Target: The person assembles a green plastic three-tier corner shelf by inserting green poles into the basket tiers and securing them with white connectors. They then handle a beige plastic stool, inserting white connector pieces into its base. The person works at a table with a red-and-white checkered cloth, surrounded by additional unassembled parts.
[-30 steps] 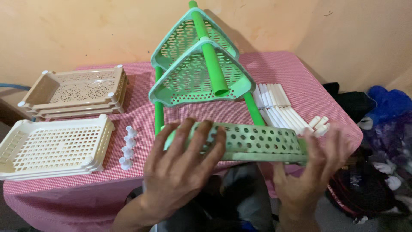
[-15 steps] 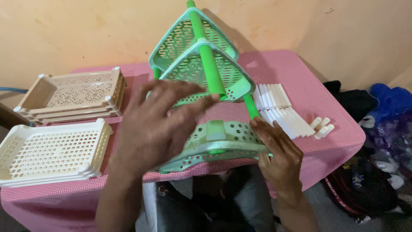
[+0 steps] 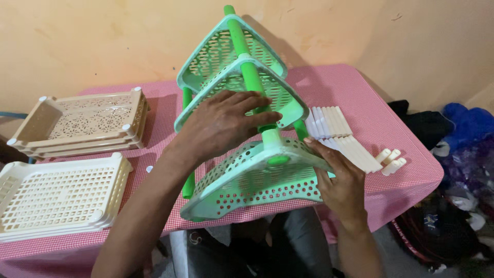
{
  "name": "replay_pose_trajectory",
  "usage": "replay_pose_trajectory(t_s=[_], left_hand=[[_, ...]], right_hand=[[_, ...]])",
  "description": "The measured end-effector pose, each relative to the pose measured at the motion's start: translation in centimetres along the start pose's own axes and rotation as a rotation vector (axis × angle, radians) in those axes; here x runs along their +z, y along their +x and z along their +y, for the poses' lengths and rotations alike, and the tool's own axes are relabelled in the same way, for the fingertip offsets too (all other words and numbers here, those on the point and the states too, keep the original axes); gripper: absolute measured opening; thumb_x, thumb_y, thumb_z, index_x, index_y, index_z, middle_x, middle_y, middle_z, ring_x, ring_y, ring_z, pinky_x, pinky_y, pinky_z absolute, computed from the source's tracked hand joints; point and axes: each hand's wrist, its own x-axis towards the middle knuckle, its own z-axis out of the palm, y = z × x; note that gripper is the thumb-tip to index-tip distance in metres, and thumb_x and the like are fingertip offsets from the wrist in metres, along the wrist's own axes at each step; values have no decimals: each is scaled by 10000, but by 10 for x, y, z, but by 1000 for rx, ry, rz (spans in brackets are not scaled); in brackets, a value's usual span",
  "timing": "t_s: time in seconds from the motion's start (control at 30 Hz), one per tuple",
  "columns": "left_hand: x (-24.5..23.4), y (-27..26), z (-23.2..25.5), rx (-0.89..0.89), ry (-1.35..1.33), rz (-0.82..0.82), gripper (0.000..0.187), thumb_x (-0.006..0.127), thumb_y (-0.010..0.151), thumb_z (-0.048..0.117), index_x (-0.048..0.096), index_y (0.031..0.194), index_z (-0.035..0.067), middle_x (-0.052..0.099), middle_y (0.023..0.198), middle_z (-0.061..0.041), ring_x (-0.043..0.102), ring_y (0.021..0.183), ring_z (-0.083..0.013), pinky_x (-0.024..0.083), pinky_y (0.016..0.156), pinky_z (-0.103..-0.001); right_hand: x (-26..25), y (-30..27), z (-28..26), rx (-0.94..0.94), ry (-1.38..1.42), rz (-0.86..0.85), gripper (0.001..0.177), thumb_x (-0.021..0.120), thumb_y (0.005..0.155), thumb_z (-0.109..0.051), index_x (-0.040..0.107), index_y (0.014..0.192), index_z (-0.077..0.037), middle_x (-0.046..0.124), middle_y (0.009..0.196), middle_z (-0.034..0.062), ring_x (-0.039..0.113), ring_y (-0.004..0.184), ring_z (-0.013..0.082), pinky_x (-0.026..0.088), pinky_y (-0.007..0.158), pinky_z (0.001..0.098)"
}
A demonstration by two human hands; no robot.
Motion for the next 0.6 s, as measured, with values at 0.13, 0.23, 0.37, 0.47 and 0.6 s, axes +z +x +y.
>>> replay_pose_trajectory(t_s=[0.13, 0.23, 0.37, 0.47, 0.6], left_hand=[[6, -1, -3, 16, -23, 63, 511, 689, 841, 376, 640, 1349, 359, 592, 1441, 7, 516, 1348, -226, 436, 1090, -463], [9, -3, -5, 36, -50, 97, 478, 656, 913, 338, 629, 1390, 354, 588, 1476, 12, 517, 1382, -202, 537, 1073, -399], [12, -4, -7, 15, -151, 79, 412, 630, 952, 279, 642, 1361, 318, 605, 1433, -14, 534, 1350, -237, 615, 786, -385], [12, -8, -9, 66, -182, 137, 431, 642, 939, 251, 638, 1370, 268, 621, 1397, -20, 554, 1344, -250, 624, 788, -389], [9, -10, -10, 81, -204, 178, 462, 680, 921, 244, 627, 1379, 284, 616, 1405, 3, 563, 1345, -243, 619, 850, -375]], right_hand=[[7, 4, 4, 13, 15, -6, 461, 736, 858, 60, 701, 1291, -95, 756, 1198, 82, 746, 1113, 230, 612, 943, 346], [13, 6, 4, 29, 99, -15, 433, 722, 882, 53, 681, 1295, -71, 751, 1204, 88, 749, 1116, 239, 616, 943, 354], [20, 9, 6, 69, -7, -45, 358, 714, 925, 13, 699, 1273, -71, 766, 1146, 81, 772, 1019, 228, 620, 833, 344], [27, 9, 5, 63, -86, -16, 321, 692, 952, 10, 703, 1263, -71, 776, 1138, 77, 772, 1004, 233, 613, 829, 354], [31, 8, 4, 16, -152, -8, 377, 698, 938, 8, 677, 1306, -75, 771, 1161, 87, 763, 1035, 248, 607, 851, 361]])
